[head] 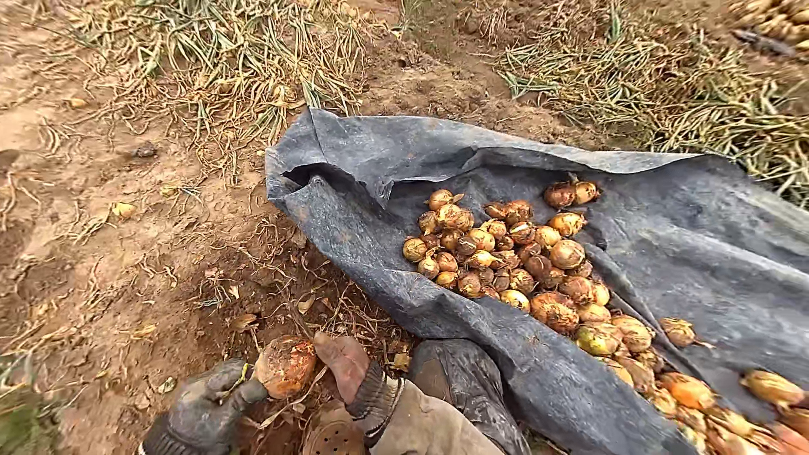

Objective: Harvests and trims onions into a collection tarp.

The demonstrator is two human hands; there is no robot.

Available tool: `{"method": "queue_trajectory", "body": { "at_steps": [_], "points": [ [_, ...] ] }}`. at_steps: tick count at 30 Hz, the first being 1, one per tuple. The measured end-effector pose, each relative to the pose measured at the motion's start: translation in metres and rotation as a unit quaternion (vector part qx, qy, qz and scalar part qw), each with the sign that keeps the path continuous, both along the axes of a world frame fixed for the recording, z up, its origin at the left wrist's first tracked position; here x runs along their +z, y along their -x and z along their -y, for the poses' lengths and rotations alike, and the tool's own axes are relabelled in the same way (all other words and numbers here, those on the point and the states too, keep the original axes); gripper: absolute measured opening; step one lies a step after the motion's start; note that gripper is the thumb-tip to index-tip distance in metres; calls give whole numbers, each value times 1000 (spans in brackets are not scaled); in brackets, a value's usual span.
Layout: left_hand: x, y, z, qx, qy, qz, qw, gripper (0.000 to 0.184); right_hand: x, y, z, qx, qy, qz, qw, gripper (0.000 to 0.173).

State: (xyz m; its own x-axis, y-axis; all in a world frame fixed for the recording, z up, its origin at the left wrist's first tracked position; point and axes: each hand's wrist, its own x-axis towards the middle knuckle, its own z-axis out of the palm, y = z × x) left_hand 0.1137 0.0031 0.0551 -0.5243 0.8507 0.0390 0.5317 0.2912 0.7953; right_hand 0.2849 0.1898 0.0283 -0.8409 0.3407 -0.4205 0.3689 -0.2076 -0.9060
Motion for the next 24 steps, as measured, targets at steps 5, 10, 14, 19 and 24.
{"method": "queue_trajectory", "body": {
  "at_steps": [5, 10, 14, 19, 24],
  "points": [
    [3, 21, -28, 137, 44, -103, 984, 48, -2, -8, -2, -48, 53, -15, 997, 61],
    [24, 33, -65, 202, 110, -12, 973, 34, -11, -14, -18, -136, 115, 60, 982, 62],
    [64, 4, -103, -78, 254, -59, 962, 42, -35, -12, -10, 42, -16, 128, 991, 80],
    [63, -17, -153, -208, 259, -101, 938, 45, -10, -22, -10, -220, 49, -18, 974, 61],
    [43, -11, -189, -104, 172, -70, 977, 36, 2, -30, -34, -275, -50, -2, 960, 89]
  ]
}}
